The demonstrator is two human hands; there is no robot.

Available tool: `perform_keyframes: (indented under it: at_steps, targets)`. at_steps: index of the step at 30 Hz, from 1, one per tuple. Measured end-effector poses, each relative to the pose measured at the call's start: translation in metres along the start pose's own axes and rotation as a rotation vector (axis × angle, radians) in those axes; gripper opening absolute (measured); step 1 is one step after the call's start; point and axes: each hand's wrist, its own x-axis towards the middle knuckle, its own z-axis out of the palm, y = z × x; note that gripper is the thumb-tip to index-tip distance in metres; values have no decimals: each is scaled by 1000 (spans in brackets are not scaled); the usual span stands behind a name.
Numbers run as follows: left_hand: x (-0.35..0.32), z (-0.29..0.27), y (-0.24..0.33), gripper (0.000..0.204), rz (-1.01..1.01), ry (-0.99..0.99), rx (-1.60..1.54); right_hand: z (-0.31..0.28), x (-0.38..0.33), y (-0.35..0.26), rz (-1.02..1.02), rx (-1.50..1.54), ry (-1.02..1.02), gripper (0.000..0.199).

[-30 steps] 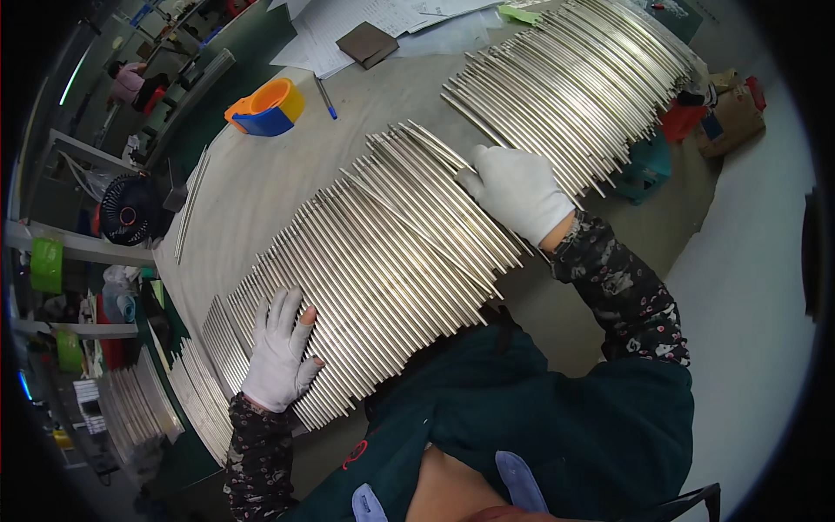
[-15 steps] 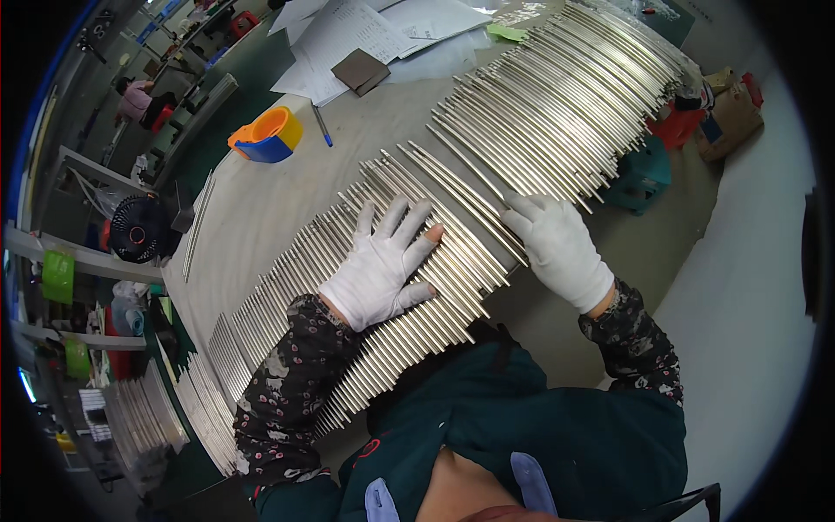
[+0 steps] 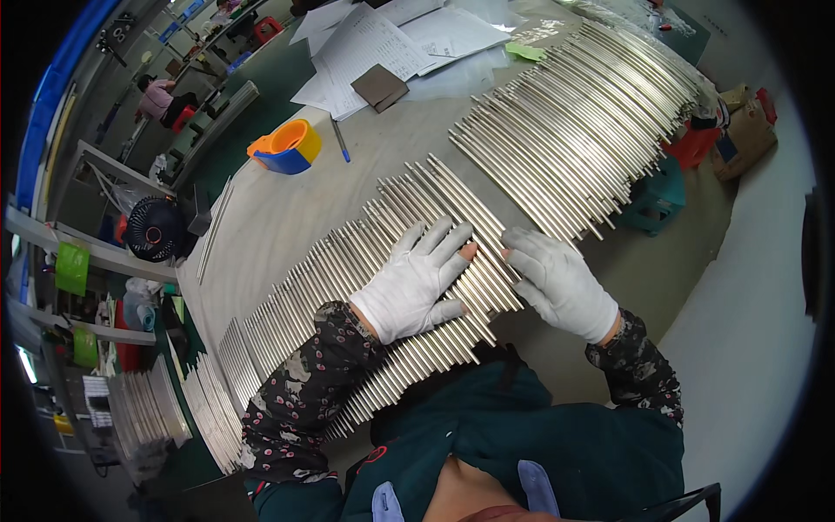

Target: Sanding and organizing metal rods on a workbench in a factory setting.

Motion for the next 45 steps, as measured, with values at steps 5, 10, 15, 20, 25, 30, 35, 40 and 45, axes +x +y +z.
perform_keyframes:
  at_steps: [5,10,15,20,25,30,35,40,45]
  targets:
    - [25,1,9,84,-33,135,31,3,14,-8,28,-8,-5,64]
    - [8,3,11,90,83,100,-116,7,7,-1,45,-54,-88,72]
    - [-1,0,11,86,16,22,29,8,7,-8,-12,-105,-95,77]
    - [31,5,1,84,18,75,47,6,8,0,6,-51,-83,80]
    - [33,4,2,85,14,24,26,6,5,-4,90,-42,-95,81]
    - [1,4,-9,83,167,61,-64,5,13,-18,9,-120,-168,77]
    - [0,-10,-77,72,-68,266,-234,3,2,-6,-79,101,81,52]
    - [21,1,-125,67,-261,351,-532,-6,-45,-21,551,842,377,35]
    - [49,6,-124,65,-175,220,-230,-19,-45,-12,508,712,-20,24]
